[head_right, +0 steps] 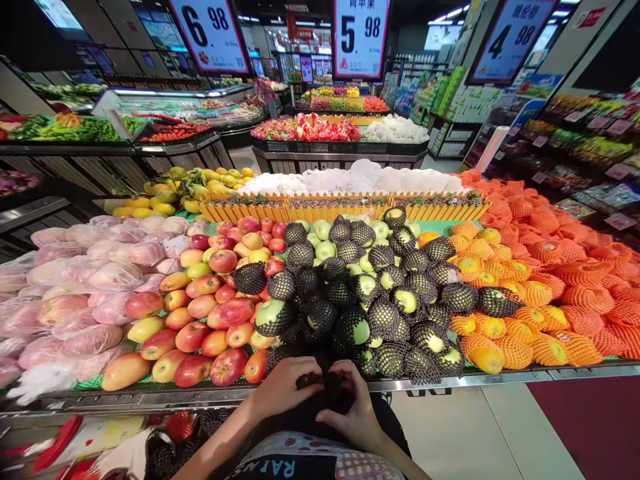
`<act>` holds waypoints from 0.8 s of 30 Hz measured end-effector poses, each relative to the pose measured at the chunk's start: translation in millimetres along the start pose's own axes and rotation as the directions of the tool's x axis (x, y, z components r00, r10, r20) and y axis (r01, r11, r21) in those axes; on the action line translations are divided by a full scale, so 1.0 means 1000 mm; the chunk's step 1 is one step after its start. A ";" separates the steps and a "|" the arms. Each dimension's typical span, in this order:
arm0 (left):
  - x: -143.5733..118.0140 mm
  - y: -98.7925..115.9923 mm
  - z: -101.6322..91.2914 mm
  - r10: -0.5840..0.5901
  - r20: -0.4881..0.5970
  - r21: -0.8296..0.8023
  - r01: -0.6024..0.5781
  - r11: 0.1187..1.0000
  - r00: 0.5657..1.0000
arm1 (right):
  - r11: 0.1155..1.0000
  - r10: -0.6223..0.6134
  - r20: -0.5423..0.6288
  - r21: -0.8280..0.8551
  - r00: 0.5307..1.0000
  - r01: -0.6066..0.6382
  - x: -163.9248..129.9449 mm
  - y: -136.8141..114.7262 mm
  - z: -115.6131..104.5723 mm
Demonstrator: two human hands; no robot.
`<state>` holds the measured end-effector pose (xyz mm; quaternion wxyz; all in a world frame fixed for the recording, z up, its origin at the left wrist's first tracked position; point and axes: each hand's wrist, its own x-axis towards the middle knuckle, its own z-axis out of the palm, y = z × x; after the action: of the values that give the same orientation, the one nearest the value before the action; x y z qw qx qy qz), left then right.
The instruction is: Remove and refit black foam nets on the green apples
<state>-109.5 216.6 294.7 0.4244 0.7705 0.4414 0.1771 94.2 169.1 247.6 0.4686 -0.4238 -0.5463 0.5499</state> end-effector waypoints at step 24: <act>0.033 0.011 0.062 0.375 -0.186 0.158 -0.349 0.924 0.908 | 0.968 0.243 -0.102 0.097 0.965 -0.233 0.031 0.015 -0.044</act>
<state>-45.4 210.9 264.8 0.2870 0.8399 0.3436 0.3068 129.9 208.4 231.8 0.4469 -0.4967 -0.4403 0.5997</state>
